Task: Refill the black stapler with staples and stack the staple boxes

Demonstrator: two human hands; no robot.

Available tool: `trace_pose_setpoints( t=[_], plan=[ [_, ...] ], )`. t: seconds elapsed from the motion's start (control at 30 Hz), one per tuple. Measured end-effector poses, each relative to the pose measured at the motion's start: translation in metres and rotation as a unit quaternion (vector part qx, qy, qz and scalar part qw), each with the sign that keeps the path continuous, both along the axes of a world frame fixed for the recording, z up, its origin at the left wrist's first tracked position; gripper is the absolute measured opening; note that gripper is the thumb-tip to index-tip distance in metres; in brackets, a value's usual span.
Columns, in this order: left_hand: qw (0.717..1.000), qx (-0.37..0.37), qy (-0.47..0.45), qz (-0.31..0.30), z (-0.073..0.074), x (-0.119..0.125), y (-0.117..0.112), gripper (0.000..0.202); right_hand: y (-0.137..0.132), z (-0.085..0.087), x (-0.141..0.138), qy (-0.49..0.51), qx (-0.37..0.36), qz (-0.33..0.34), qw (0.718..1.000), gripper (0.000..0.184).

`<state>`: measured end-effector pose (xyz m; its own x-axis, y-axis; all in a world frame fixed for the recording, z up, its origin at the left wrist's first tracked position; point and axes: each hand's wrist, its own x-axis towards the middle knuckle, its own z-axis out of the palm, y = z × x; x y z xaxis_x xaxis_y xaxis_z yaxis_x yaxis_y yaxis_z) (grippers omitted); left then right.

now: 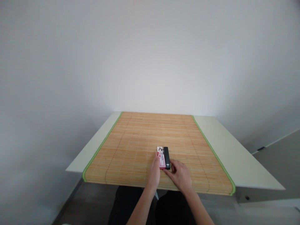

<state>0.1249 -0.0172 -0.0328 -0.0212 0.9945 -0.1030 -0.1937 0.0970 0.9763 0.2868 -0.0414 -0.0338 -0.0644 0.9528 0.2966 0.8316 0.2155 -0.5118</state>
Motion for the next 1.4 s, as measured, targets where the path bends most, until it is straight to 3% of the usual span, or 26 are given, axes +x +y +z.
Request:
trace_pose_setpoints(
  t=[0.33,0.53,0.87,1.1,1.27,1.4],
  plan=[
    [0.999,0.009,0.032,-0.003,-0.006,-0.011,0.0,0.052,0.002,-0.001,0.0,0.052,-0.032,-0.002,0.998,0.051],
    [0.999,0.025,0.027,-0.005,-0.002,-0.006,0.008,0.055,0.004,-0.007,-0.004,0.101,-0.042,0.006,0.994,0.057],
    [0.999,0.003,0.035,-0.01,-0.008,-0.004,-0.003,0.061,0.002,-0.013,-0.006,0.113,-0.041,-0.001,0.993,0.057],
    [1.0,-0.01,0.018,-0.022,0.007,-0.009,-0.008,0.056,0.002,-0.007,-0.002,0.113,-0.057,0.024,0.992,0.057],
    [0.999,-0.015,-0.026,-0.022,0.013,0.022,-0.009,0.054,0.005,0.001,0.021,0.116,-0.068,0.019,0.991,0.05],
    [0.998,-0.019,-0.045,-0.034,0.003,0.072,-0.002,0.058,0.011,0.002,0.07,0.101,-0.09,0.009,0.991,0.053]
  ],
)
